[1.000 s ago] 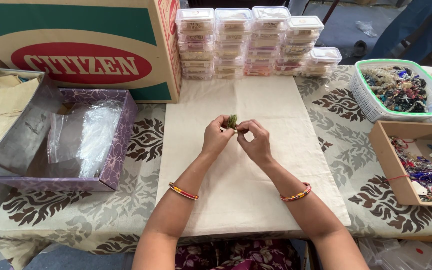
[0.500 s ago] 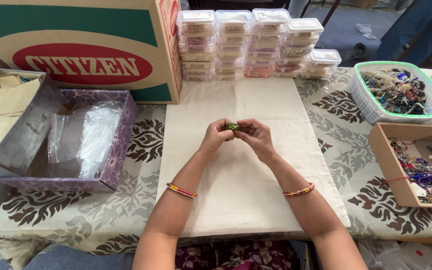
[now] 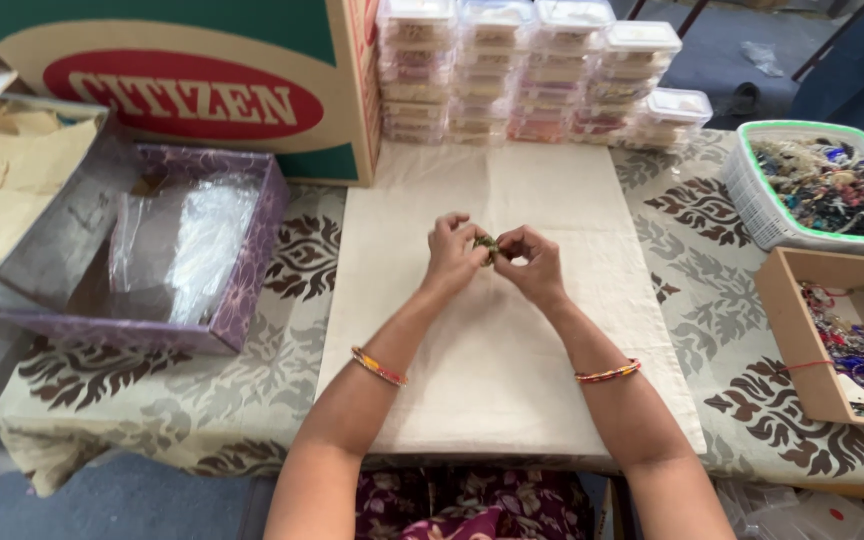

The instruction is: The person picks up beaded bracelets from a box, places them into small clear plastic bags, and then wraps the bags in small beige paper pouches. They fold the pouches closed and place them into small clear plastic containers, repeating the process for multiple items.

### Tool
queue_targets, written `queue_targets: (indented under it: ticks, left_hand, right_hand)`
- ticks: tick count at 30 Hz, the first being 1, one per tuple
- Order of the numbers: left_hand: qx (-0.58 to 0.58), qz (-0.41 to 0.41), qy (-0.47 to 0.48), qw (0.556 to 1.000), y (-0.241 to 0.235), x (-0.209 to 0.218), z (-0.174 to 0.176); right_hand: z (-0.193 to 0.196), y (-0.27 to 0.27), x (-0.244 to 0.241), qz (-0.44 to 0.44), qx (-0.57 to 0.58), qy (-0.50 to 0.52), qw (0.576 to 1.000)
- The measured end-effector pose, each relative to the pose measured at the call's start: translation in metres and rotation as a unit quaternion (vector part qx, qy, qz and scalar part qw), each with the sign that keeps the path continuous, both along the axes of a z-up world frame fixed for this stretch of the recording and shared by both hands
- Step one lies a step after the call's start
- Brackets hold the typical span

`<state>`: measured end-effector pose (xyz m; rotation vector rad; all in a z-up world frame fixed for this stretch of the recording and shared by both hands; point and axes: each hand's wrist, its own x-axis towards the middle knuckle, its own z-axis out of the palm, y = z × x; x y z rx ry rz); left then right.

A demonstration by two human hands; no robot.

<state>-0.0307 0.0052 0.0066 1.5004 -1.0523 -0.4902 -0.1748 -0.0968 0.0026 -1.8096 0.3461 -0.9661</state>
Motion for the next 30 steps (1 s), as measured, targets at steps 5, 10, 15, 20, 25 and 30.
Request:
queue_targets:
  ticks: [5,10,15,20,25,30]
  left_hand:
    - [0.089,-0.085,0.071,0.990,0.006,0.011,-0.011]
    - [0.065,0.098,-0.279,0.953,0.081,0.058,0.089]
    - [0.079,0.357,-0.524,0.769,0.172,0.199,0.116]
    - [0.483,0.369,-0.408,0.681,0.265,0.264,0.109]
    - [0.551,0.318,-0.321,0.701,0.276,0.286,0.085]
    - [0.528,0.349,-0.379,0.675,0.260,0.287,0.077]
  right_hand:
    - [0.001,-0.001,-0.002,0.033,0.035,0.019,0.999]
    - [0.011,0.000,-0.012,-0.021,0.066,0.126,0.990]
    - [0.018,0.001,-0.014,-0.052,0.078,0.184,0.979]
    - [0.020,0.001,-0.013,-0.026,0.081,0.182,0.980]
    - [0.023,0.005,-0.014,-0.033,0.069,0.194,0.978]
    - [0.026,0.006,-0.014,-0.038,0.061,0.195,0.978]
